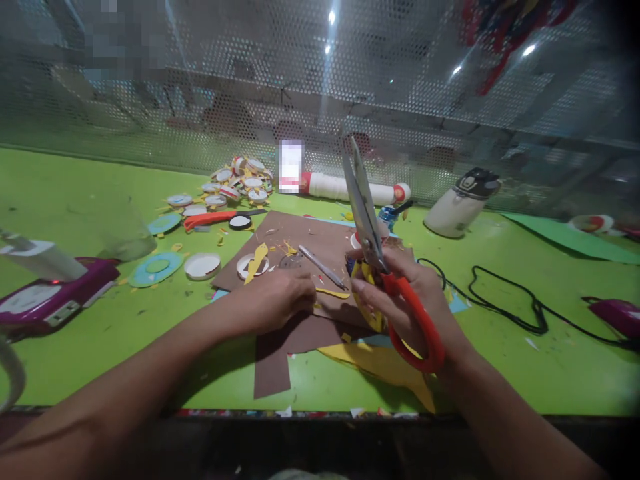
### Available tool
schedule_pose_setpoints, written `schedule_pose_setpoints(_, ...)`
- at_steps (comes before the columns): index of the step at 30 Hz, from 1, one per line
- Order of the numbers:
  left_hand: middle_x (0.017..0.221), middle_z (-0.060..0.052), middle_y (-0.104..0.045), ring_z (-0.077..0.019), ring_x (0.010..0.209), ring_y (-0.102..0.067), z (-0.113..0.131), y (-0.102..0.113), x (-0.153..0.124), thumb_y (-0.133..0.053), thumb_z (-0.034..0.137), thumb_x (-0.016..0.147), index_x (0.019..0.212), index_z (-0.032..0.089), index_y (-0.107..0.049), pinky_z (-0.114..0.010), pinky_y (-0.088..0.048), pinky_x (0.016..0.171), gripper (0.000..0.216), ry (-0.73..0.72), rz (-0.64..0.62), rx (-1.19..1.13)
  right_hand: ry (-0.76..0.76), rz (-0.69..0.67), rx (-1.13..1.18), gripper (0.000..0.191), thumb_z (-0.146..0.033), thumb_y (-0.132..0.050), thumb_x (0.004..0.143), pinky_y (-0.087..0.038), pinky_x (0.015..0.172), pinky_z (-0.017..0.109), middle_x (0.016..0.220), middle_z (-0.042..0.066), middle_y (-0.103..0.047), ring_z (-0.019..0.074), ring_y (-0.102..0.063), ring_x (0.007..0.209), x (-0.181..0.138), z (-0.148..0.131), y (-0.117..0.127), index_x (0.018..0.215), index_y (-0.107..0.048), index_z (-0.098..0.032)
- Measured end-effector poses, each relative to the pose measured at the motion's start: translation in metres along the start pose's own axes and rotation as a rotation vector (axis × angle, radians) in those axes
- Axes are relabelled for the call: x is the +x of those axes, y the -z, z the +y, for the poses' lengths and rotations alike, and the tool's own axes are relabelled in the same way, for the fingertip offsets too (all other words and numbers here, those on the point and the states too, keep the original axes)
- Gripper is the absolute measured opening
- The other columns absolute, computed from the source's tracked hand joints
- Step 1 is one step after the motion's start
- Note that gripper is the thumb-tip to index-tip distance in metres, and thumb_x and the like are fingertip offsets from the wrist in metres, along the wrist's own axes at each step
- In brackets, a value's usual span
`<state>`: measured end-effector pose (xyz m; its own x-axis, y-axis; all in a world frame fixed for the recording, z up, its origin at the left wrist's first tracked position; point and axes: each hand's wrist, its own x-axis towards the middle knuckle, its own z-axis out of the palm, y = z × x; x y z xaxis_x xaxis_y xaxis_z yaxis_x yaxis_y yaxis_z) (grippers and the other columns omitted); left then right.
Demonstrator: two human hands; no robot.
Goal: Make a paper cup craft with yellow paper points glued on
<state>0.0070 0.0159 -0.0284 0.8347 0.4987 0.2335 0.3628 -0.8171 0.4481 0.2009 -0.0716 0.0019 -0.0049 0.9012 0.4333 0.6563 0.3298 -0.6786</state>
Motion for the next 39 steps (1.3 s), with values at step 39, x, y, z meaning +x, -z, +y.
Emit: schedule_pose_setpoints(39,0.073,-0.003,-0.06,-0.0104,0.064,-0.057,0.035,-0.006,0.003,-0.059,0.037,0.082,0.083,0.013,-0.059,-0.025,-0.044,0.062,0.024,0.446,0.042,-1.419,-0.104,0.067,0.354,0.019,-0.024,-0.057,0.083,-0.053,0.055,0.026,0.074,-0.002,-0.057,0.0134,-0.061,0.059,-0.004,-0.015,-0.023,0.101,-0.053,-0.023)
